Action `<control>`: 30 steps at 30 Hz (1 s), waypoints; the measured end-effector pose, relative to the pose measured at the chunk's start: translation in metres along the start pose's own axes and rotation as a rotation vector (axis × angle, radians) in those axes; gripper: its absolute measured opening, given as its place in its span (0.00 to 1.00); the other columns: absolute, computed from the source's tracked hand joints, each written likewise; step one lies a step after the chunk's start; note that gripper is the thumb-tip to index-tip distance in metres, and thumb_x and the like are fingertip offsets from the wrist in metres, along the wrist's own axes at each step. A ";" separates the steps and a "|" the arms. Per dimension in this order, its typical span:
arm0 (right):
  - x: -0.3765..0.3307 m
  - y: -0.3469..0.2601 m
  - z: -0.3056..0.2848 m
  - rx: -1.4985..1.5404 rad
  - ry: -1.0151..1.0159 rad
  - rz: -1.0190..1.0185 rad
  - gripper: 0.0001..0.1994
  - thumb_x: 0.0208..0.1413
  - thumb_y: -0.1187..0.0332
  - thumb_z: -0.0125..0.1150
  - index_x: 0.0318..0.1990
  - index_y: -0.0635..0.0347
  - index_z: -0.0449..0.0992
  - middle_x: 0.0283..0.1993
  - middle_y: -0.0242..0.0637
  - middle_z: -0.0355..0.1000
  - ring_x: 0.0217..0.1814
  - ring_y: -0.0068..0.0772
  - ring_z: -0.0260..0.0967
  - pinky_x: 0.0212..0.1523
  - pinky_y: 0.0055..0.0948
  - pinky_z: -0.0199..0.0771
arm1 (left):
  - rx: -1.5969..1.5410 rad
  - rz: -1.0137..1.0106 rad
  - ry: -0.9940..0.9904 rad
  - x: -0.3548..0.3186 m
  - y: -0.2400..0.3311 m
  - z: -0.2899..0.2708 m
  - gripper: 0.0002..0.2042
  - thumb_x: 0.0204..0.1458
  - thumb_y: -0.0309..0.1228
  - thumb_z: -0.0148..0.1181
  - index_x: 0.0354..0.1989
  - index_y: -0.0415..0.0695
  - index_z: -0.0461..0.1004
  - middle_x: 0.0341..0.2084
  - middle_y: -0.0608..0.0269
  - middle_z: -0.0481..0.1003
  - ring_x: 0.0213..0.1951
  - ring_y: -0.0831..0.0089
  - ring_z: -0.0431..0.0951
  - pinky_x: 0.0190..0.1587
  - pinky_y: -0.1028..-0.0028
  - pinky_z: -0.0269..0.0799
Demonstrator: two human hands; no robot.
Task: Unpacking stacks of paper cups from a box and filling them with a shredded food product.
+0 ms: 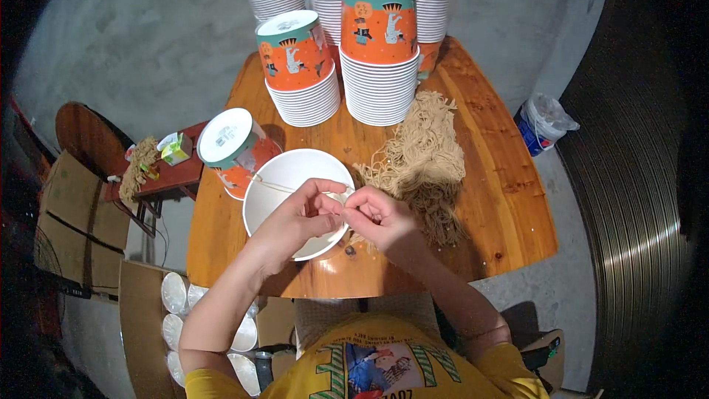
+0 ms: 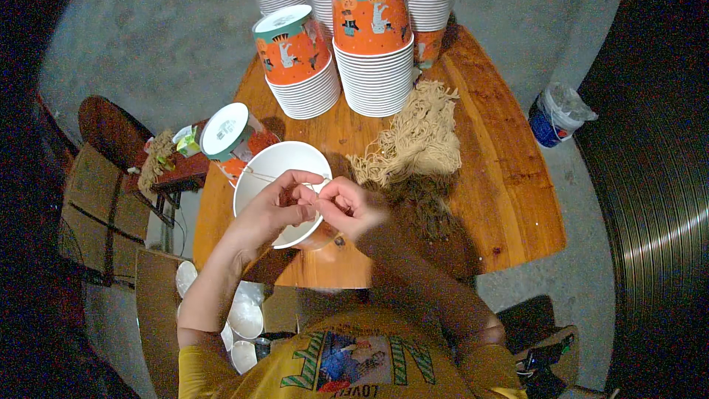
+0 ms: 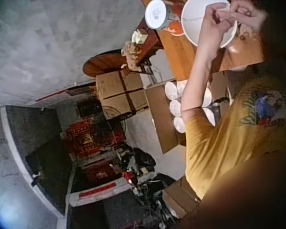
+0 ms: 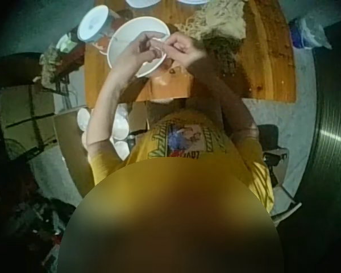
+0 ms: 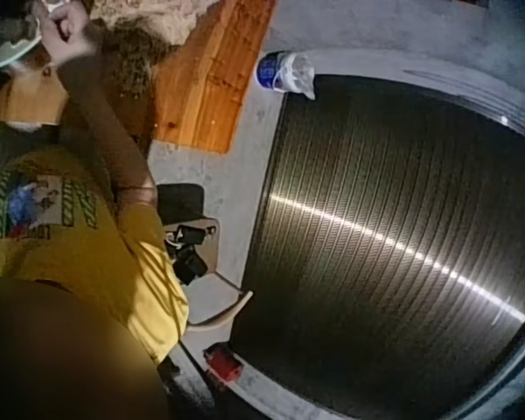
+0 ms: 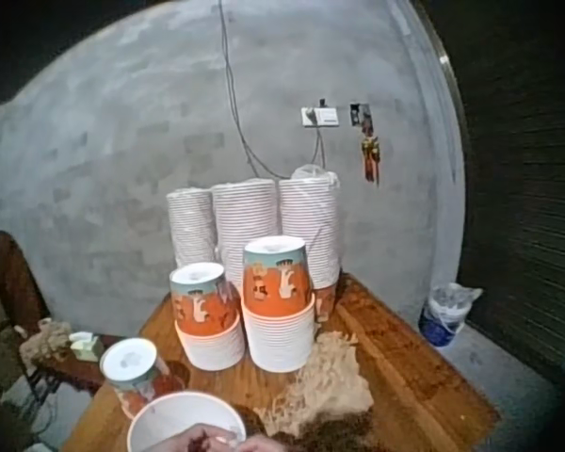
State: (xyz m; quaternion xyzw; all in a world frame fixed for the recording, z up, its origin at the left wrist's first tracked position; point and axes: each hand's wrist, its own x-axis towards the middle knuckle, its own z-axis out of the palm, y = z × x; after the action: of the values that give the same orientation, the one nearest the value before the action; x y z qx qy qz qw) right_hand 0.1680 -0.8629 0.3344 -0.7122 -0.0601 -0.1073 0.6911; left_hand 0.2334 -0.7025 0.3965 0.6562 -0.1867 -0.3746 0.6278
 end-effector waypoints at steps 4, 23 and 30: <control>-0.002 -0.008 0.004 0.201 -0.006 -0.022 0.01 0.58 0.76 0.53 0.34 0.61 0.68 0.23 0.18 0.59 0.24 0.06 0.53 0.24 0.12 0.52 | -0.119 -0.096 -0.063 0.004 0.001 -0.005 0.17 0.51 0.20 0.55 0.51 0.39 0.64 0.34 0.68 0.71 0.33 0.83 0.69 0.37 0.84 0.67; 0.033 -0.043 -0.031 -0.196 -0.302 -0.062 0.05 0.59 0.75 0.48 0.42 0.63 0.67 0.26 0.26 0.65 0.24 0.13 0.60 0.23 0.16 0.60 | 0.113 -0.082 -0.076 0.010 -0.007 0.004 0.07 0.53 0.29 0.56 0.38 0.41 0.74 0.25 0.75 0.70 0.25 0.88 0.64 0.28 0.86 0.60; 0.020 -0.005 -0.041 -0.221 -0.088 -0.092 0.05 0.55 0.74 0.52 0.39 0.61 0.67 0.23 0.28 0.63 0.23 0.18 0.61 0.24 0.19 0.61 | 0.075 -0.110 -0.094 0.013 -0.008 0.003 0.06 0.54 0.29 0.57 0.37 0.41 0.75 0.25 0.74 0.71 0.25 0.87 0.64 0.28 0.85 0.60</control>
State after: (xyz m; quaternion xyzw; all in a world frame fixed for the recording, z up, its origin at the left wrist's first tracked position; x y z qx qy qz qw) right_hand 0.1835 -0.9048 0.3444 -0.7846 -0.1109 -0.1134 0.5994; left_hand 0.2377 -0.7123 0.3855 0.6702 -0.1934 -0.4317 0.5719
